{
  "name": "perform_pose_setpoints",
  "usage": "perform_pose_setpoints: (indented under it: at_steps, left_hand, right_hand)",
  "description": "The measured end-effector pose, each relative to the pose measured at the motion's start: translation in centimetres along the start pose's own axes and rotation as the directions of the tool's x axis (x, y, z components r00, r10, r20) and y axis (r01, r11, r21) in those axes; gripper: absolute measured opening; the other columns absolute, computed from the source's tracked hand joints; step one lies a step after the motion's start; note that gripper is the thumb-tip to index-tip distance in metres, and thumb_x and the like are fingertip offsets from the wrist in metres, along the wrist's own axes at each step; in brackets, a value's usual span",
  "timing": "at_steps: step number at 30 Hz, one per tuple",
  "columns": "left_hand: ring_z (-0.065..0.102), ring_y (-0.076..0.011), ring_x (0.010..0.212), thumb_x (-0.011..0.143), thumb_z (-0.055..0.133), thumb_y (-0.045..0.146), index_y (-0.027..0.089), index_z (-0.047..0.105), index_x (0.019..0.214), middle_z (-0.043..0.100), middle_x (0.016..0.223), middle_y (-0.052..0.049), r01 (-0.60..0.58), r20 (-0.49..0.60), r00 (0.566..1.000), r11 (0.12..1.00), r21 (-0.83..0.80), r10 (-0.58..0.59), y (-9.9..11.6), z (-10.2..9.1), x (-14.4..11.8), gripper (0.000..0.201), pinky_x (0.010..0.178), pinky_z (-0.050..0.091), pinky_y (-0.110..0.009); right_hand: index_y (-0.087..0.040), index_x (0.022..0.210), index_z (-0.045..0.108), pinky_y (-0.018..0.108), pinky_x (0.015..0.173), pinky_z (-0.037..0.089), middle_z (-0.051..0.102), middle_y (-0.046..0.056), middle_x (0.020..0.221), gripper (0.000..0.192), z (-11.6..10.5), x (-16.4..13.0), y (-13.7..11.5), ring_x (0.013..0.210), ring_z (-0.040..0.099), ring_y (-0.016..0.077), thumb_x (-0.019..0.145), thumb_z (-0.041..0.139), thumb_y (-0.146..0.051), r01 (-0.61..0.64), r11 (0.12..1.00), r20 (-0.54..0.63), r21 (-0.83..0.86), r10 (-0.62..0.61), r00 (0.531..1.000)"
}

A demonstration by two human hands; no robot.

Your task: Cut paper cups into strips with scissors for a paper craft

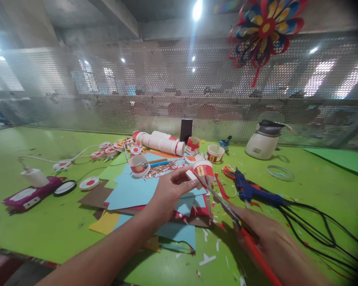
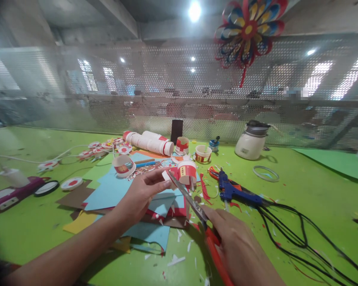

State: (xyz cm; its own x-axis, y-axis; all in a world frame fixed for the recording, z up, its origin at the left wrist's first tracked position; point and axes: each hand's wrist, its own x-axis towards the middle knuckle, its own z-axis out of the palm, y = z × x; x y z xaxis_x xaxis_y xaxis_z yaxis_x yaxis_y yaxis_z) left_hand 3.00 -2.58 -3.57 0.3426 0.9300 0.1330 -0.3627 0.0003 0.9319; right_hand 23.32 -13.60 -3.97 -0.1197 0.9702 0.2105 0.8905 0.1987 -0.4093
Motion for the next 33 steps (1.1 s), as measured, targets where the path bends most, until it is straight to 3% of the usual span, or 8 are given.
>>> perform_pose_setpoints:
  at_steps: [8, 14, 22, 33]
  left_hand:
    - [0.064, -0.0191, 0.086, 0.068, 0.080, 0.025, 0.017, 0.073, 0.100, 0.072, 0.093, -0.009, -0.018, 0.036, 0.999, 0.999, -0.032, 0.019, 0.2, -0.1, 0.0, 0.033, 0.090, 0.044, -0.037]
    - [0.063, -0.0207, 0.096, 0.062, 0.083, 0.020, 0.016, 0.072, 0.102, 0.071, 0.103, -0.010, 0.031, -0.035, 0.999, 0.996, -0.086, -0.034, 0.2, -0.1, 0.0, 0.042, 0.092, 0.044, -0.037]
    - [0.065, -0.0219, 0.094, 0.061, 0.084, 0.022, 0.013, 0.071, 0.102, 0.072, 0.101, -0.013, 0.044, -0.012, 0.999, 0.997, -0.064, -0.045, 0.2, -0.1, -0.1, 0.043, 0.093, 0.045, -0.039]
    - [0.065, -0.0199, 0.090, 0.066, 0.080, 0.023, 0.012, 0.070, 0.104, 0.073, 0.097, -0.011, 0.013, 0.023, 1.000, 1.000, 0.023, -0.013, 0.2, -0.1, 0.0, 0.040, 0.091, 0.047, -0.038]
  right_hand:
    - [-0.026, 0.127, 0.063, 0.040, 0.088, 0.055, 0.071, 0.008, 0.120, 0.041, 0.2, -0.1, 0.5, 0.105, 0.067, 0.0297, 0.088, 0.049, -0.029, 0.044, 0.999, -0.021, -0.024, -0.044, 0.999]
    - [-0.026, 0.126, 0.064, 0.041, 0.089, 0.054, 0.071, 0.009, 0.120, 0.040, -0.5, 0.0, -0.2, 0.105, 0.067, 0.0303, 0.091, 0.048, -0.033, 0.024, 0.999, 0.016, 0.044, -0.025, 1.000]
    - [-0.027, 0.129, 0.062, 0.040, 0.091, 0.053, 0.070, 0.008, 0.122, 0.041, -0.7, 0.1, -0.1, 0.105, 0.067, 0.0292, 0.093, 0.046, -0.038, -0.003, 0.990, 0.126, 0.142, -0.015, 0.992]
    - [-0.029, 0.124, 0.065, 0.032, 0.086, 0.053, 0.072, 0.005, 0.118, 0.039, -0.4, 0.1, 0.0, 0.101, 0.068, 0.0248, 0.093, 0.045, -0.042, -0.011, 0.990, 0.117, 0.142, -0.005, 0.993]
